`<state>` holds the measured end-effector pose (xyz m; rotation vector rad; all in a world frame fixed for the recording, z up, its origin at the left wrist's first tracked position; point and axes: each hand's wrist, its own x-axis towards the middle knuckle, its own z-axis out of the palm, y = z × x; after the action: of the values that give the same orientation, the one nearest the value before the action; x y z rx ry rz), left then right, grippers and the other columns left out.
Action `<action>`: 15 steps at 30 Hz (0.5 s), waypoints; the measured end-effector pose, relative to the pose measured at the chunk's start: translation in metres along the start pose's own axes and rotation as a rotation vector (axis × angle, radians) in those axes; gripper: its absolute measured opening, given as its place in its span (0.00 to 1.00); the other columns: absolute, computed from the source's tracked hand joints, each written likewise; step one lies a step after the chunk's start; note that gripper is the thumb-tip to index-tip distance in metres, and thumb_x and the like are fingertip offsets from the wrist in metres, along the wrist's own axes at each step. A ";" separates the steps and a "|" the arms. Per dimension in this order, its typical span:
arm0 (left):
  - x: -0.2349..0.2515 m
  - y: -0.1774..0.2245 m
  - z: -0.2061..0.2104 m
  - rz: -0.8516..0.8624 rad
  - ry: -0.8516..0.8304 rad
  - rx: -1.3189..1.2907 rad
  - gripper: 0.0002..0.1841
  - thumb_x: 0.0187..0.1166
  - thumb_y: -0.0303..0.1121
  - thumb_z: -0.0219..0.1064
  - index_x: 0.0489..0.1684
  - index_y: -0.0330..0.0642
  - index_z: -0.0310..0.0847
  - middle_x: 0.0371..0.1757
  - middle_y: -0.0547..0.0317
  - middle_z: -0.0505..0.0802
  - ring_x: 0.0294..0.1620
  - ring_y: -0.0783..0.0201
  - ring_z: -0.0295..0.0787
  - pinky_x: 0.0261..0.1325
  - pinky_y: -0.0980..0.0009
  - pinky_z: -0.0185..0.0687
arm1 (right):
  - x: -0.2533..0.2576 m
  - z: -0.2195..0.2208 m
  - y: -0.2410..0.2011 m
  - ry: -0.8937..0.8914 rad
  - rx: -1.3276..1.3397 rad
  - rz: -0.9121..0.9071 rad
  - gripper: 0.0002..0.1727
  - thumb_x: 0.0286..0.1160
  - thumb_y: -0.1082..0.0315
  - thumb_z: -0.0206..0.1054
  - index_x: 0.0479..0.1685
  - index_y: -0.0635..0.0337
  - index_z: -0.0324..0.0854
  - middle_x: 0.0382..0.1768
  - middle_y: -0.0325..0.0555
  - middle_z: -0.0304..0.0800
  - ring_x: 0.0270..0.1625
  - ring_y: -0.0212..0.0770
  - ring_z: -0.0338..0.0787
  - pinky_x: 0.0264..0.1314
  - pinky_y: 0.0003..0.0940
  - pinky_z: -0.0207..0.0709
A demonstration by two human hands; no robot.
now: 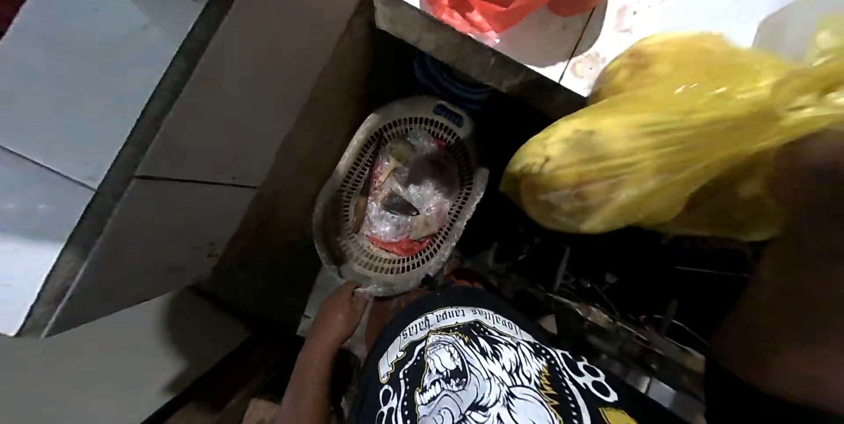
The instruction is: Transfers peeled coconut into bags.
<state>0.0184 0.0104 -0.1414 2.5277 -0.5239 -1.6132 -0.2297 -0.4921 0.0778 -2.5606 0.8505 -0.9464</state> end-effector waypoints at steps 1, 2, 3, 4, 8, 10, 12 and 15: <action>0.000 -0.003 -0.004 0.001 0.007 -0.005 0.27 0.89 0.49 0.59 0.80 0.43 0.74 0.67 0.42 0.89 0.67 0.45 0.88 0.74 0.42 0.78 | -0.001 0.012 -0.024 -0.027 0.048 -0.019 0.16 0.77 0.63 0.67 0.54 0.68 0.80 0.43 0.40 0.88 0.46 0.20 0.86 0.52 0.20 0.81; 0.000 -0.005 -0.007 0.002 0.018 -0.018 0.27 0.89 0.49 0.59 0.80 0.43 0.74 0.67 0.42 0.89 0.67 0.46 0.88 0.74 0.43 0.78 | -0.002 0.024 -0.046 -0.078 0.078 -0.048 0.18 0.78 0.62 0.66 0.58 0.68 0.79 0.46 0.40 0.88 0.49 0.19 0.85 0.56 0.20 0.81; 0.000 -0.008 -0.010 0.009 0.034 -0.036 0.26 0.89 0.48 0.59 0.80 0.43 0.75 0.67 0.41 0.89 0.66 0.45 0.88 0.73 0.43 0.78 | -0.003 0.039 -0.063 -0.113 0.103 -0.086 0.17 0.79 0.61 0.66 0.56 0.66 0.78 0.45 0.40 0.88 0.48 0.20 0.86 0.54 0.21 0.82; 0.002 -0.011 -0.012 0.016 0.049 -0.056 0.26 0.89 0.48 0.58 0.79 0.43 0.75 0.66 0.41 0.89 0.65 0.46 0.89 0.73 0.43 0.79 | -0.004 0.054 -0.075 -0.141 0.125 -0.122 0.16 0.78 0.60 0.67 0.52 0.64 0.80 0.42 0.41 0.88 0.45 0.23 0.87 0.50 0.24 0.83; 0.005 -0.015 -0.014 0.031 0.094 -0.111 0.24 0.90 0.47 0.57 0.77 0.43 0.77 0.61 0.44 0.91 0.60 0.48 0.91 0.70 0.45 0.82 | -0.019 0.117 -0.095 -0.249 0.194 -0.211 0.16 0.72 0.61 0.65 0.42 0.67 0.86 0.39 0.53 0.92 0.43 0.43 0.91 0.48 0.42 0.86; 0.010 -0.006 -0.011 0.027 0.099 -0.068 0.23 0.90 0.45 0.55 0.76 0.41 0.78 0.67 0.43 0.89 0.67 0.47 0.88 0.74 0.45 0.78 | -0.024 0.143 -0.102 -0.267 0.229 -0.249 0.18 0.73 0.57 0.65 0.40 0.66 0.88 0.38 0.54 0.92 0.43 0.45 0.92 0.48 0.42 0.86; 0.032 0.010 -0.001 0.055 0.095 0.057 0.22 0.89 0.43 0.56 0.74 0.41 0.80 0.75 0.43 0.84 0.75 0.45 0.82 0.77 0.44 0.76 | -0.022 0.158 -0.107 -0.283 0.251 -0.307 0.21 0.75 0.52 0.64 0.38 0.64 0.87 0.37 0.53 0.92 0.43 0.44 0.92 0.48 0.40 0.86; 0.094 0.033 0.015 0.183 0.113 0.145 0.25 0.81 0.34 0.64 0.79 0.43 0.76 0.85 0.43 0.74 0.80 0.40 0.76 0.77 0.42 0.76 | -0.015 0.163 -0.108 -0.359 0.277 -0.402 0.21 0.81 0.49 0.62 0.39 0.60 0.84 0.38 0.51 0.91 0.47 0.44 0.91 0.51 0.40 0.86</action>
<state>0.0333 -0.0510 -0.2204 2.5641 -0.8592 -1.4087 -0.0843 -0.3888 -0.0040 -2.5782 0.0983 -0.6124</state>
